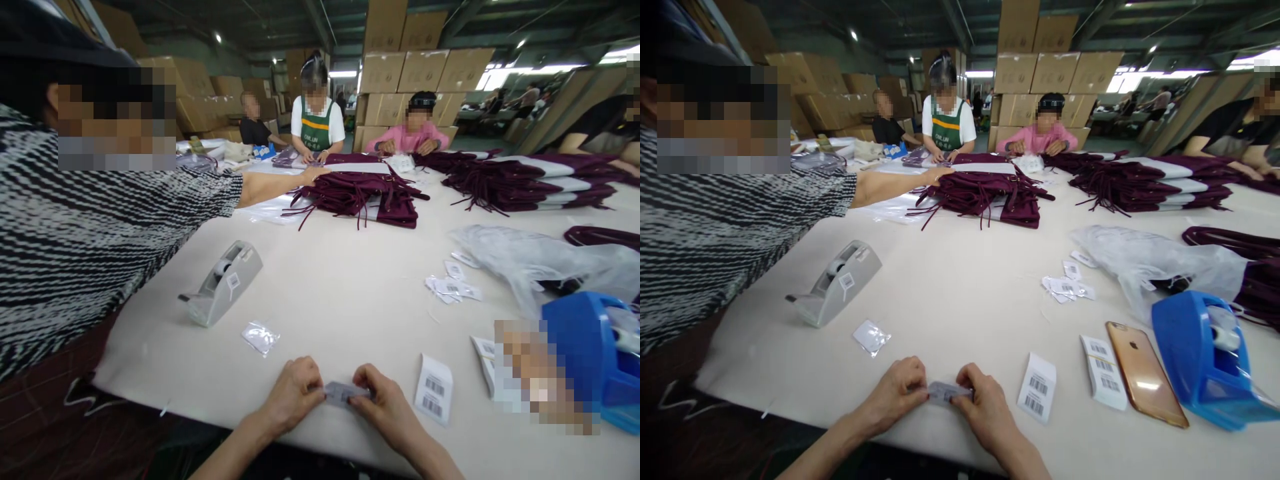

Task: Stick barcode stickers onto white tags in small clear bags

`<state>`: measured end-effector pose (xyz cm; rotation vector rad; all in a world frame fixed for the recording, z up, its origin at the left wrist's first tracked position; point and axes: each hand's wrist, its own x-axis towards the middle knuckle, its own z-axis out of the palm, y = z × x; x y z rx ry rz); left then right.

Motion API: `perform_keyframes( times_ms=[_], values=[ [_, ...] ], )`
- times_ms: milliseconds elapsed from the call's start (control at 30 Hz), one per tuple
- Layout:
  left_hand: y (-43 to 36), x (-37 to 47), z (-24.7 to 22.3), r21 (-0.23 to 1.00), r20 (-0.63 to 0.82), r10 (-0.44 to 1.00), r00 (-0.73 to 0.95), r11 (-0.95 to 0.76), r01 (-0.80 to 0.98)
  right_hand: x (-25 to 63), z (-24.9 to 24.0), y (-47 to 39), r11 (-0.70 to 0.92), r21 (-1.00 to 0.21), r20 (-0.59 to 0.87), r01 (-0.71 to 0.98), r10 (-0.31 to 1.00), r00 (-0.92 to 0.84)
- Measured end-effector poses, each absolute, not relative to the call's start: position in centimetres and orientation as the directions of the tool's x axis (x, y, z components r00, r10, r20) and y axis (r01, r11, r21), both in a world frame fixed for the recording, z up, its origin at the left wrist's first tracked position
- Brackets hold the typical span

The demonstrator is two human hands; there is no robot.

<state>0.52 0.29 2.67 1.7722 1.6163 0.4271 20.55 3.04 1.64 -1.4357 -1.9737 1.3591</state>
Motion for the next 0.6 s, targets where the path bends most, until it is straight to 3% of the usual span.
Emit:
perform_keyframes(
  times_ms=[200, 400, 500, 600],
  values=[
    [0.6, 0.0, 3.1, 0.857, -0.338, 0.938, 0.075, 0.274, 0.436, 22.3, 1.4, 3.7, -0.198, -0.944, -0.301, 0.266, 0.846, -0.440],
    [0.6, -0.2, 3.7, 0.922, -0.346, 0.902, -0.257, 0.378, 0.085, 23.5, 1.8, 3.4, -0.391, -0.915, -0.393, 0.100, 0.805, -0.445],
    [0.8, 0.2, 4.0, 0.900, -0.435, 0.866, -0.249, 0.406, -0.159, 23.6, 2.4, 3.2, -0.426, -0.903, -0.401, 0.047, 0.801, -0.444],
    [0.8, 0.7, 4.1, 0.886, -0.452, 0.867, -0.208, 0.410, -0.219, 23.6, 2.6, 3.1, -0.427, -0.904, -0.399, 0.026, 0.819, -0.413]
  ],
)
